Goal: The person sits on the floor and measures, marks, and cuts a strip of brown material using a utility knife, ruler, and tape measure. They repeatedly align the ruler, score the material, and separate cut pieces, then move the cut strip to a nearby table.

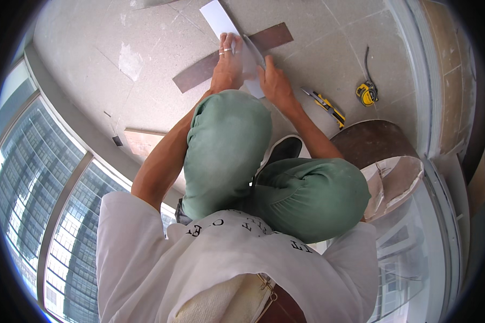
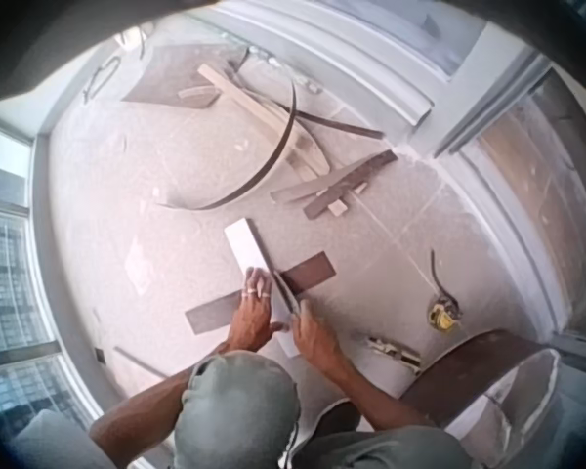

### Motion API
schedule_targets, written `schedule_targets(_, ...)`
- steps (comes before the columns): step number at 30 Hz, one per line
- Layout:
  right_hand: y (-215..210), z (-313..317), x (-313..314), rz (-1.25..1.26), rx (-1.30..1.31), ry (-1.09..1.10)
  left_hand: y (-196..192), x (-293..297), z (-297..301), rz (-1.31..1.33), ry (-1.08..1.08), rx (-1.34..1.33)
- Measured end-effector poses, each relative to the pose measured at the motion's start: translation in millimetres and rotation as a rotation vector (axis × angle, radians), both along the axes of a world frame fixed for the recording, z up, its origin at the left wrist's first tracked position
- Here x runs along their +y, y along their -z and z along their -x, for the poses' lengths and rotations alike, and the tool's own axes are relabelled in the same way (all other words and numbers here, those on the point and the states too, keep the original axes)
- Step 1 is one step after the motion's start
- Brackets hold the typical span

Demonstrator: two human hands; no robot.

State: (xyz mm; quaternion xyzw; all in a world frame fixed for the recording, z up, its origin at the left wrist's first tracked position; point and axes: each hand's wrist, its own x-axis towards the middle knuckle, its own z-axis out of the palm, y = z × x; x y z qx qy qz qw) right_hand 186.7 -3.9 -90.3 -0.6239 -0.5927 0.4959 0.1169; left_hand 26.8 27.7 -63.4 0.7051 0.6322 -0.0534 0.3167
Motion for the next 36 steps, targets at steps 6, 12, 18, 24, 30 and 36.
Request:
schedule_targets(6, 3, 2, 7, 0.005, 0.001, 0.0, 5, 5, -1, -0.032, 0.002, -0.012)
schedule_targets(12, -7, 1, 15, 0.077, -0.042, -0.083, 10, 5, -1, -0.042, -0.017, 0.003)
schedule_targets(18, -4, -3, 16, 0.095, -0.093, -0.133, 9, 4, -3, -0.081, 0.002, -0.002)
schedule_targets(24, 4, -8, 10, 0.131, -0.103, -0.163, 9, 5, -4, -0.032, -0.009, 0.023)
schedule_targets(30, 1, -25, -20, 0.084, -0.124, -0.167, 12, 7, -4, -0.028, 0.02, 0.087)
schedule_targets(36, 1, -30, -26, 0.023, -0.082, -0.129, 17, 5, 0, -0.034, 0.028, 0.092)
